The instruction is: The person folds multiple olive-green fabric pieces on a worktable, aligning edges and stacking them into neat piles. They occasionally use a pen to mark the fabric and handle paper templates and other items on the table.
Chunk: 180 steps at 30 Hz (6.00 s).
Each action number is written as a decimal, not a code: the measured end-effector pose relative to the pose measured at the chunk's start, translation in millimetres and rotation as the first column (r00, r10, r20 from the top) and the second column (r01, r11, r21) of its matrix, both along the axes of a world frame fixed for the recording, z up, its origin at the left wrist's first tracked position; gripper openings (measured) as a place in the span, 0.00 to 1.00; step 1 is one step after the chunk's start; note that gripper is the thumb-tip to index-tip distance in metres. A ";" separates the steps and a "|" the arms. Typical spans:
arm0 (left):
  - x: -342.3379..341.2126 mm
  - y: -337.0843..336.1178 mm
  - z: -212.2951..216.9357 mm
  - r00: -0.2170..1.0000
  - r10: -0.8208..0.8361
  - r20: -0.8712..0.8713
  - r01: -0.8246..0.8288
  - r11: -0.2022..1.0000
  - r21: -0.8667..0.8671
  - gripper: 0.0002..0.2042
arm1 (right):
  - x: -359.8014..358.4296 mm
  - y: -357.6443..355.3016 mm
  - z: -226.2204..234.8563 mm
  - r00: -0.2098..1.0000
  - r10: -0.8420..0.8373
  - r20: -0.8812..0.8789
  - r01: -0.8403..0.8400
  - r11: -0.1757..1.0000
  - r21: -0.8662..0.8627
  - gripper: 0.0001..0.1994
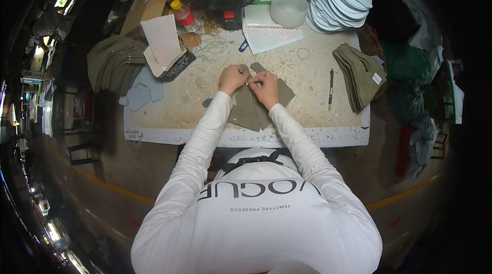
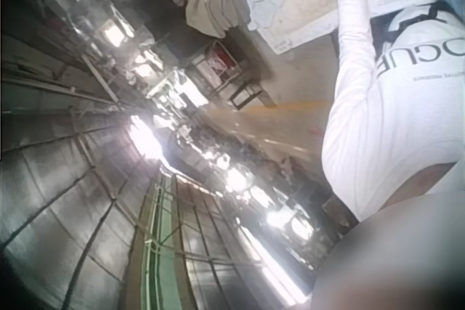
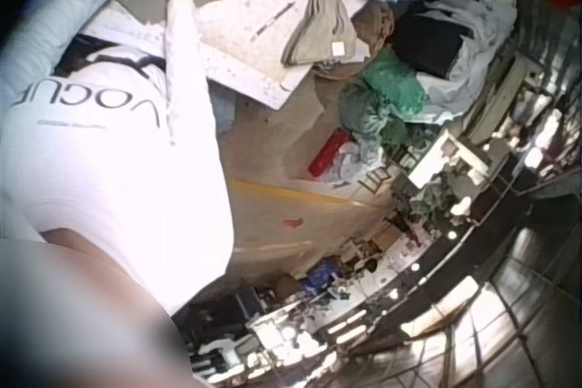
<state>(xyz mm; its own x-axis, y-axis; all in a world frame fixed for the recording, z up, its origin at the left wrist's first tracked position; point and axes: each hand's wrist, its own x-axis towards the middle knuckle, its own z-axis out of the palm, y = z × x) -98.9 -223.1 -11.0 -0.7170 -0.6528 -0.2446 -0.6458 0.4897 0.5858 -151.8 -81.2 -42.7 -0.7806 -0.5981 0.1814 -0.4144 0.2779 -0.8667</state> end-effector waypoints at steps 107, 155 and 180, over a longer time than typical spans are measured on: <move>44.2 -113.7 13.4 0.938 -0.328 -0.113 0.260 0.882 -0.393 0.22 | -48.3 83.6 256.0 0.833 0.545 -0.092 -0.503 0.817 0.283 0.21; 328.8 -294.9 179.6 0.387 0.674 -0.629 -0.734 0.638 0.232 0.13 | 184.9 -434.7 229.7 0.494 0.740 -0.457 -0.846 0.530 -0.056 0.18; 320.9 -300.1 191.8 0.286 0.639 -0.714 -0.526 0.727 0.440 0.08 | 203.9 -434.0 222.7 0.361 0.584 -0.727 -0.861 0.508 -0.020 0.17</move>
